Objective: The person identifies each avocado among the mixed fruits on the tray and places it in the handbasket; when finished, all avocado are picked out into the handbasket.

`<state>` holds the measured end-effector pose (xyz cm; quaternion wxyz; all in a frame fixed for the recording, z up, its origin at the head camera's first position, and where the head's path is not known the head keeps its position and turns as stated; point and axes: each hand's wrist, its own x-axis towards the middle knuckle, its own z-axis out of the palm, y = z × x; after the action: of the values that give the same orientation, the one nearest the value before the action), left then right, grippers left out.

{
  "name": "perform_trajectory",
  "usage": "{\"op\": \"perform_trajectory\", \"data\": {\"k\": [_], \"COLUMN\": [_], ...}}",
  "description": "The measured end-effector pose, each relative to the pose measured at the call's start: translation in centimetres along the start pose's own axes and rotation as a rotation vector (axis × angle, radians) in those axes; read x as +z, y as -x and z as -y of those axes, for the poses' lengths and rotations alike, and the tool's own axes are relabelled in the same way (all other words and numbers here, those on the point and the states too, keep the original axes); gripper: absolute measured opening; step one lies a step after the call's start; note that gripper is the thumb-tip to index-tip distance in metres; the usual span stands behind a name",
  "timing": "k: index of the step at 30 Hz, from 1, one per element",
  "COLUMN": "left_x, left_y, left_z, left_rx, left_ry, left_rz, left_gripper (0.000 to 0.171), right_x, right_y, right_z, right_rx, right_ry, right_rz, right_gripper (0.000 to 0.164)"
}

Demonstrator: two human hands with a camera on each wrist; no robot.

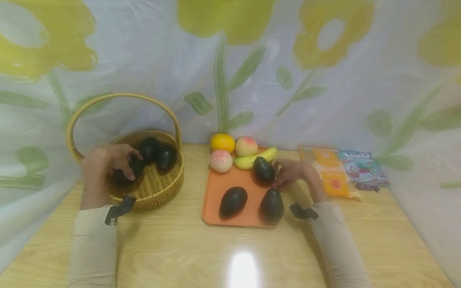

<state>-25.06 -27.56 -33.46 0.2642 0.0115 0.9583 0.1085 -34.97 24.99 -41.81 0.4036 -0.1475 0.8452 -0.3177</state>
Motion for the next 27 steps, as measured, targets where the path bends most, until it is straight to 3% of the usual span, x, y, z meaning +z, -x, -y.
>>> {"op": "perform_trajectory", "data": {"k": [7, 14, 27], "left_x": [0.67, 0.88, 0.77], "left_y": [-0.65, -0.62, -0.6], "left_z": [0.24, 0.72, 1.01], "left_rx": [-0.018, -0.109, -0.087], "left_ry": [-0.003, 0.087, 0.074], "left_rz": [-0.04, -0.071, -0.08], "left_gripper": [0.067, 0.076, 0.073], "right_x": [0.14, 0.1, 0.07], "right_y": [0.44, 0.02, -0.01], "right_z": [0.2, 0.12, 0.07], "right_rx": [-0.02, -0.014, -0.015], "right_ry": [0.011, 0.009, 0.01], "right_rz": [0.008, 0.001, -0.002], "right_gripper": [0.066, 0.063, 0.063]}}
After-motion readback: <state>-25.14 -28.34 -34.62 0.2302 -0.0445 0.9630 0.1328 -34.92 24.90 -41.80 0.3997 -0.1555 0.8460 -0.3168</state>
